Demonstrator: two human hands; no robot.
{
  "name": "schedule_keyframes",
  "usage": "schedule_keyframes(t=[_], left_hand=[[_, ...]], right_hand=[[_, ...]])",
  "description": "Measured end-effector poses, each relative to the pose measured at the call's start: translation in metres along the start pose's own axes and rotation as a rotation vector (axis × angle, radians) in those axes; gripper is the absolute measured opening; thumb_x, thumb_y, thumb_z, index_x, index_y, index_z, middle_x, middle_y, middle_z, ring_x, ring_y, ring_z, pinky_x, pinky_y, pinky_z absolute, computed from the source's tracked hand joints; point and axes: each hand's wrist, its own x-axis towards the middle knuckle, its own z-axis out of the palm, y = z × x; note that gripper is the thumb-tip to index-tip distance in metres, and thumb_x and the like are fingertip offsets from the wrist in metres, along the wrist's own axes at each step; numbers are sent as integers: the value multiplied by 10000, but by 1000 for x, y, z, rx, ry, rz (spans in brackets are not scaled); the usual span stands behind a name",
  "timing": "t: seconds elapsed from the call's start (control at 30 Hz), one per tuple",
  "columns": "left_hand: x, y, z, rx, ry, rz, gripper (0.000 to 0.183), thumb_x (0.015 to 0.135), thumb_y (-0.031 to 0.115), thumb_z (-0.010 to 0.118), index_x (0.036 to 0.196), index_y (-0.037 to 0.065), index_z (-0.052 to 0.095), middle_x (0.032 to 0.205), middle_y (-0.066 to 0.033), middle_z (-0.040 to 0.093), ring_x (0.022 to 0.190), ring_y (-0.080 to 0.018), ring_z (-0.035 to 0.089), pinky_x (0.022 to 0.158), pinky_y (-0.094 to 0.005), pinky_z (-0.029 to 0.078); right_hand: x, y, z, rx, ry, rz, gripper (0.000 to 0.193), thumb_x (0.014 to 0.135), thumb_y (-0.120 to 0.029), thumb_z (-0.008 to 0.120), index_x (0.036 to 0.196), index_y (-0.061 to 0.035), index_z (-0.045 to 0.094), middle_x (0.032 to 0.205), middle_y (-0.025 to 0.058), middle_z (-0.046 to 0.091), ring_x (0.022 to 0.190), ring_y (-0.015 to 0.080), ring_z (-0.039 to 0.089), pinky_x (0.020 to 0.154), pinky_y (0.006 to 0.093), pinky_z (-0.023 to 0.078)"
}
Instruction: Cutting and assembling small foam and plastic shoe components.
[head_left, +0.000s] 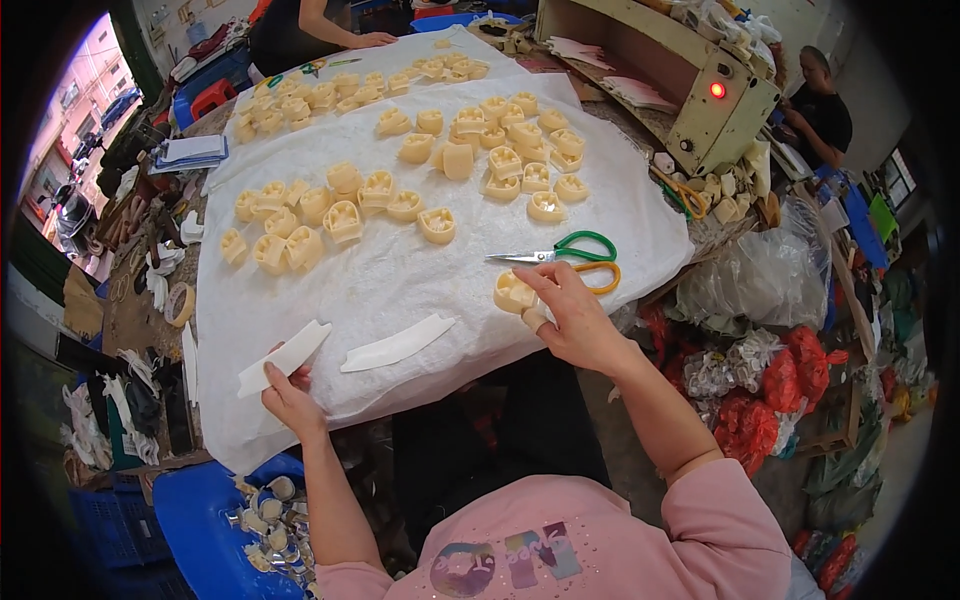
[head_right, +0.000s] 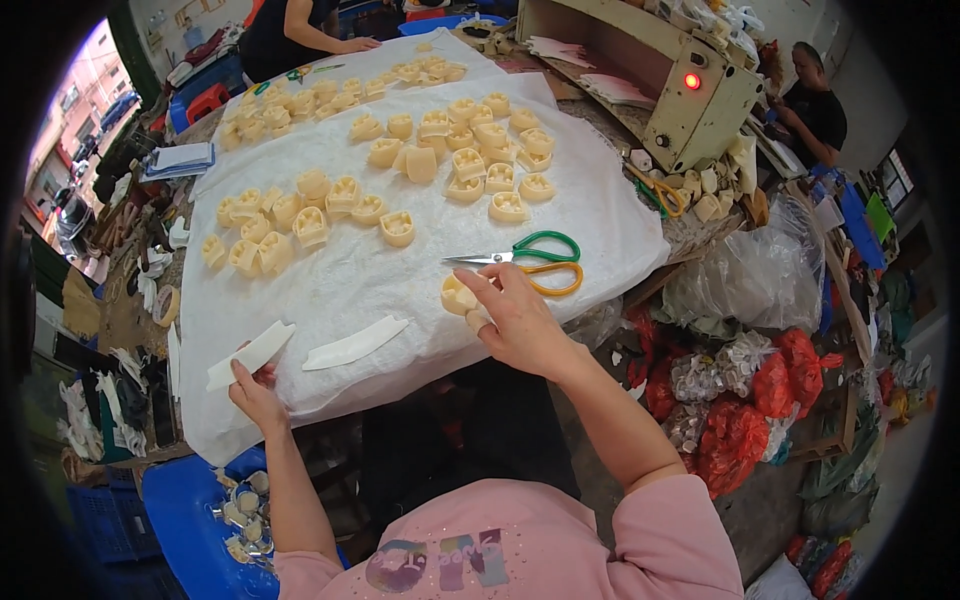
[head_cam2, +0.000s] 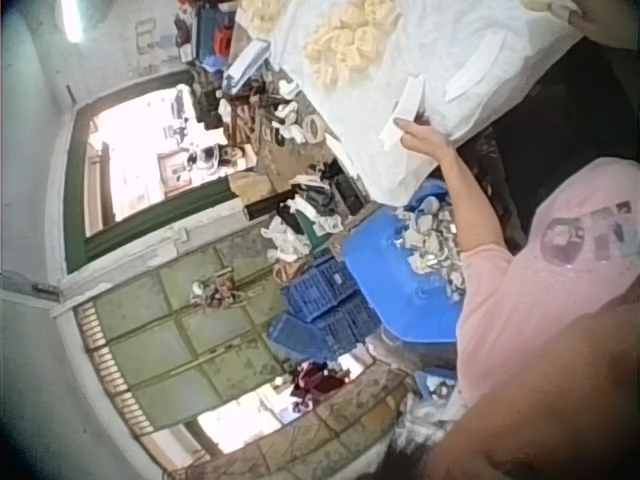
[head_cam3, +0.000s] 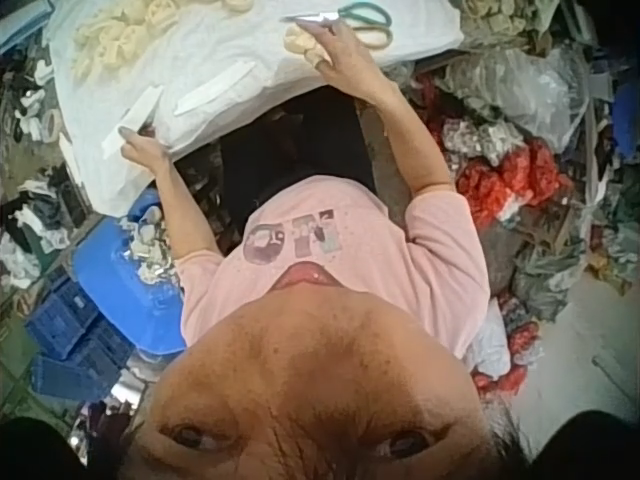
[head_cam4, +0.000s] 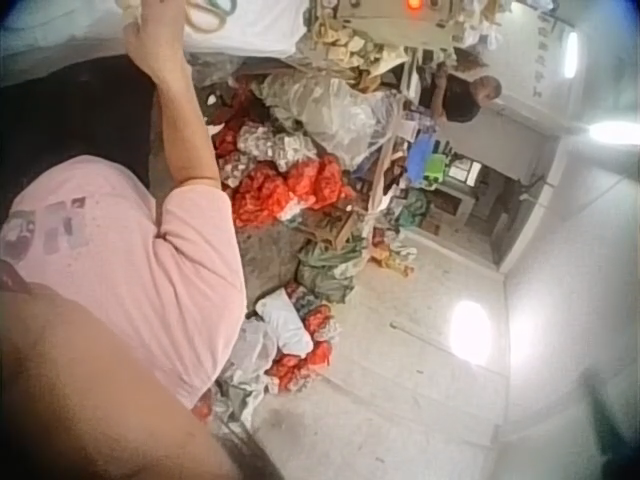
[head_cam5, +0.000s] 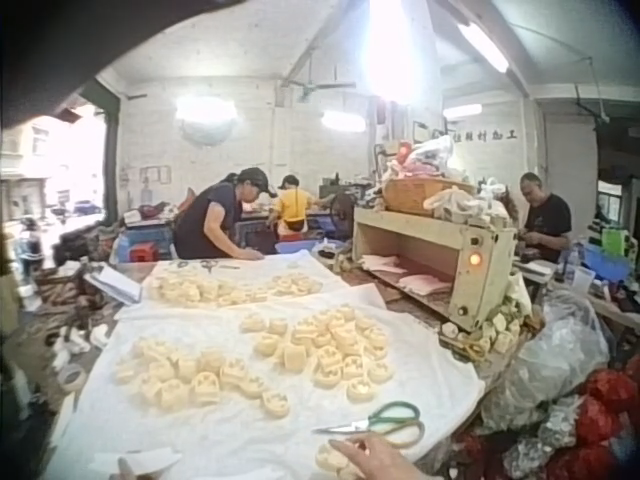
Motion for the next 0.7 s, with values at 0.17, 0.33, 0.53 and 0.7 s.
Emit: schedule_keyframes(t=[0.17,0.33,0.53,0.7], left_hand=[[1,-3,-2,-12,2,12,415,984,299,354,1072,-19,605,768,-29,612,594,-68,492,526,-197,366],[0,-4,-2,-48,7,6,414,985,297,354,1072,-20,605,796,-38,626,597,-71,505,525,-195,365],[-1,9,-2,-115,21,-68,412,989,286,340,1062,-22,605,789,-53,626,604,-73,509,538,-197,374],[-10,26,2,-296,4,-101,417,994,288,341,1119,-45,559,776,-63,609,619,-94,512,550,-219,389]], right_hand=[[3,-13,-17,-273,-307,-37,486,717,-82,597,1198,-53,533,1022,160,518,975,315,515,818,390,427],[8,-17,-19,-393,-302,1,407,719,-150,607,1118,-71,588,920,143,543,907,287,537,761,388,425],[12,1,-2,-436,-140,49,308,670,-175,679,958,-80,624,819,91,544,851,265,542,732,378,417],[10,10,11,-462,-77,-11,283,634,-126,718,897,-87,621,812,75,519,842,249,518,735,357,403]])
